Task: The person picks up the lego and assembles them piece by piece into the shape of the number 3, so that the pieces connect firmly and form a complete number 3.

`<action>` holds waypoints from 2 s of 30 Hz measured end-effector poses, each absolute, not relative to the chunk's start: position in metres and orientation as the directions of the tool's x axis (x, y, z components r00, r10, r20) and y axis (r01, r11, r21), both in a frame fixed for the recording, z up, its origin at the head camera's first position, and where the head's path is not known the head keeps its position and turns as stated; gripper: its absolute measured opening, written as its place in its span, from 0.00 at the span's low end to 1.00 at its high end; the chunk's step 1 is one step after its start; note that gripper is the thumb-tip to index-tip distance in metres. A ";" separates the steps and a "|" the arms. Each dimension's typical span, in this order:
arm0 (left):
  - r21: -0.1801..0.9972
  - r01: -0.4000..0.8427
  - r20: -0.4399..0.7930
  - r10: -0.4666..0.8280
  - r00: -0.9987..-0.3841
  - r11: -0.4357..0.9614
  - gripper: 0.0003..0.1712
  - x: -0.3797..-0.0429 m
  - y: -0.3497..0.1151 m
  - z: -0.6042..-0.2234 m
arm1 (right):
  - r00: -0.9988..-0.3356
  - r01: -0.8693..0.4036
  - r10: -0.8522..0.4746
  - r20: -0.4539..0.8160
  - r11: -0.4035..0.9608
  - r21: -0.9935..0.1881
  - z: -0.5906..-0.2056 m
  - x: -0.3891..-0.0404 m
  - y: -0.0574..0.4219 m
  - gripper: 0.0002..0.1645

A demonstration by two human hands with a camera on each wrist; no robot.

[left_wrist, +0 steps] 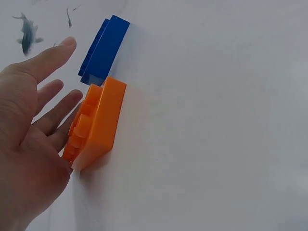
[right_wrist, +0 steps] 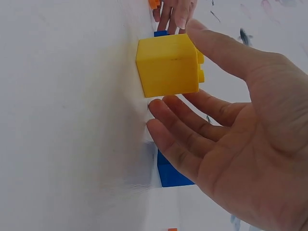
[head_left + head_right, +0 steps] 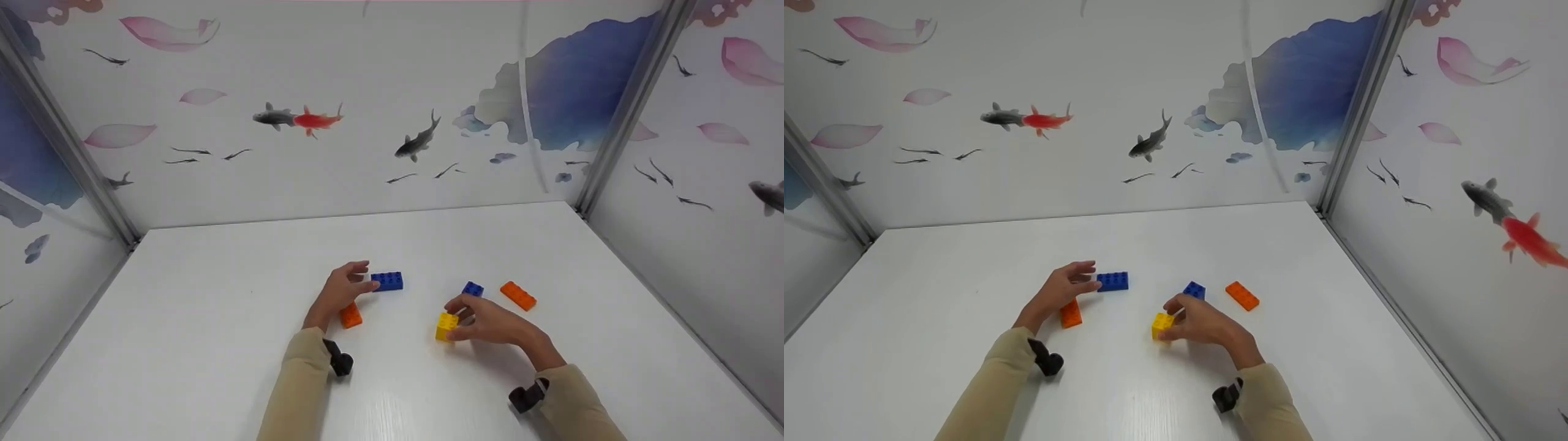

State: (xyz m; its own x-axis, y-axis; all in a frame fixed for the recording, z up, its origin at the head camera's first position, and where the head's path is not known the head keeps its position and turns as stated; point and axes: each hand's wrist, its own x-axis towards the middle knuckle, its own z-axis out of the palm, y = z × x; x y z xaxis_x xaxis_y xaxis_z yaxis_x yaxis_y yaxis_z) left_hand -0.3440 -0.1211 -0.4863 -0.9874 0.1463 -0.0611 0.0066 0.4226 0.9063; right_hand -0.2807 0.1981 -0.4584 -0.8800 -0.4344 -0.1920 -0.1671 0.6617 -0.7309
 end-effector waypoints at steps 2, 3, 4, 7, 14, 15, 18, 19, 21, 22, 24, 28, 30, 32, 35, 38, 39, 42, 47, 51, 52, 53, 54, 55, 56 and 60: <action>0.911 0.010 -0.057 0.148 -0.987 0.413 0.36 -0.345 -0.121 -0.488 | -0.879 -0.170 -0.437 -0.191 0.660 -0.732 -0.459 -0.282 0.198 0.34; 0.912 0.012 -0.054 0.150 -0.987 0.411 0.35 -0.345 -0.120 -0.488 | -0.880 -0.170 -0.435 -0.191 0.663 -0.729 -0.460 -0.282 0.198 0.34; 0.911 0.012 -0.055 0.151 -0.987 0.411 0.35 -0.346 -0.120 -0.488 | -0.882 -0.168 -0.431 -0.191 0.666 -0.727 -0.461 -0.283 0.198 0.33; 0.908 0.002 -0.067 0.149 -0.987 0.420 0.33 -0.346 -0.119 -0.486 | -0.886 -0.169 -0.424 -0.188 0.673 -0.720 -0.462 -0.283 0.196 0.33; 0.897 -0.013 -0.081 0.134 -0.988 0.443 0.30 -0.349 -0.116 -0.488 | -0.901 -0.144 -0.385 -0.199 0.699 -0.700 -0.464 -0.282 0.193 0.31; 0.898 -0.016 -0.082 0.131 -0.988 0.441 0.29 -0.349 -0.116 -0.488 | -0.903 -0.140 -0.380 -0.201 0.701 -0.699 -0.464 -0.282 0.193 0.31; 0.902 -0.032 -0.092 0.119 -0.989 0.431 0.26 -0.350 -0.116 -0.490 | -0.904 -0.132 -0.375 -0.205 0.702 -0.699 -0.463 -0.282 0.193 0.30; 0.902 -0.034 -0.093 0.117 -0.989 0.430 0.25 -0.350 -0.116 -0.490 | -0.905 -0.130 -0.373 -0.206 0.702 -0.700 -0.463 -0.282 0.193 0.29; 0.902 -0.037 -0.094 0.112 -0.989 0.431 0.23 -0.351 -0.115 -0.490 | -0.906 -0.127 -0.370 -0.207 0.703 -0.700 -0.463 -0.282 0.193 0.29; 0.902 -0.041 -0.096 0.108 -0.990 0.429 0.22 -0.351 -0.115 -0.490 | -0.906 -0.127 -0.370 -0.207 0.703 -0.700 -0.463 -0.282 0.193 0.29; 0.901 -0.036 -0.091 0.106 -0.990 0.432 0.21 -0.351 -0.115 -0.489 | -0.906 -0.127 -0.369 -0.207 0.704 -0.699 -0.463 -0.282 0.193 0.29; 0.895 -0.011 -0.069 0.115 -0.991 0.445 0.21 -0.351 -0.115 -0.487 | -0.905 -0.138 -0.377 -0.197 0.698 -0.702 -0.462 -0.281 0.192 0.28; 0.890 0.001 -0.059 0.118 -0.991 0.455 0.21 -0.351 -0.115 -0.487 | -0.904 -0.147 -0.385 -0.187 0.690 -0.708 -0.461 -0.280 0.190 0.27; 0.888 0.007 -0.052 0.116 -0.992 0.459 0.20 -0.351 -0.115 -0.487 | -0.902 -0.156 -0.393 -0.180 0.684 -0.713 -0.461 -0.280 0.188 0.27; 0.890 -0.001 -0.058 0.110 -0.992 0.456 0.20 -0.351 -0.114 -0.488 | -0.903 -0.158 -0.392 -0.174 0.681 -0.715 -0.460 -0.279 0.185 0.25; 0.893 -0.002 -0.057 0.108 -0.993 0.449 0.20 -0.350 -0.113 -0.487 | -0.909 -0.149 -0.379 -0.171 0.681 -0.717 -0.460 -0.279 0.181 0.23; 0.894 -0.004 -0.057 0.106 -0.993 0.447 0.20 -0.350 -0.113 -0.487 | -0.911 -0.148 -0.376 -0.168 0.680 -0.718 -0.460 -0.279 0.180 0.22; 0.891 -0.002 -0.053 0.100 -0.994 0.453 0.20 -0.349 -0.113 -0.487 | -0.916 -0.143 -0.366 -0.162 0.677 -0.722 -0.460 -0.279 0.177 0.22; 0.889 -0.012 -0.059 0.089 -0.994 0.458 0.20 -0.348 -0.114 -0.488 | -0.931 -0.129 -0.337 -0.137 0.659 -0.741 -0.459 -0.281 0.173 0.22; 0.888 -0.022 -0.068 0.083 -0.994 0.458 0.20 -0.350 -0.114 -0.489 | -0.953 -0.113 -0.285 -0.101 0.646 -0.755 -0.457 -0.285 0.166 0.21; 0.888 -0.023 -0.069 0.084 -0.994 0.459 0.20 -0.350 -0.114 -0.489 | -0.957 -0.116 -0.275 -0.087 0.642 -0.758 -0.456 -0.287 0.164 0.21; 0.886 -0.021 -0.068 0.085 -0.994 0.463 0.20 -0.351 -0.114 -0.489 | -0.961 -0.122 -0.268 -0.071 0.638 -0.761 -0.455 -0.289 0.161 0.21; 0.885 -0.018 -0.066 0.086 -0.994 0.465 0.20 -0.351 -0.114 -0.490 | -0.964 -0.130 -0.262 -0.053 0.634 -0.762 -0.453 -0.291 0.159 0.21; 0.885 -0.019 -0.066 0.085 -0.994 0.465 0.20 -0.351 -0.114 -0.490 | -0.965 -0.143 -0.261 -0.034 0.630 -0.763 -0.452 -0.292 0.156 0.21; 0.885 -0.015 -0.062 0.085 -0.994 0.465 0.20 -0.352 -0.114 -0.490 | -0.964 -0.164 -0.265 -0.010 0.625 -0.763 -0.450 -0.294 0.154 0.20; 0.882 0.019 -0.032 0.099 -0.995 0.471 0.21 -0.353 -0.115 -0.491 | -0.959 -0.230 -0.274 0.069 0.617 -0.753 -0.445 -0.301 0.145 0.20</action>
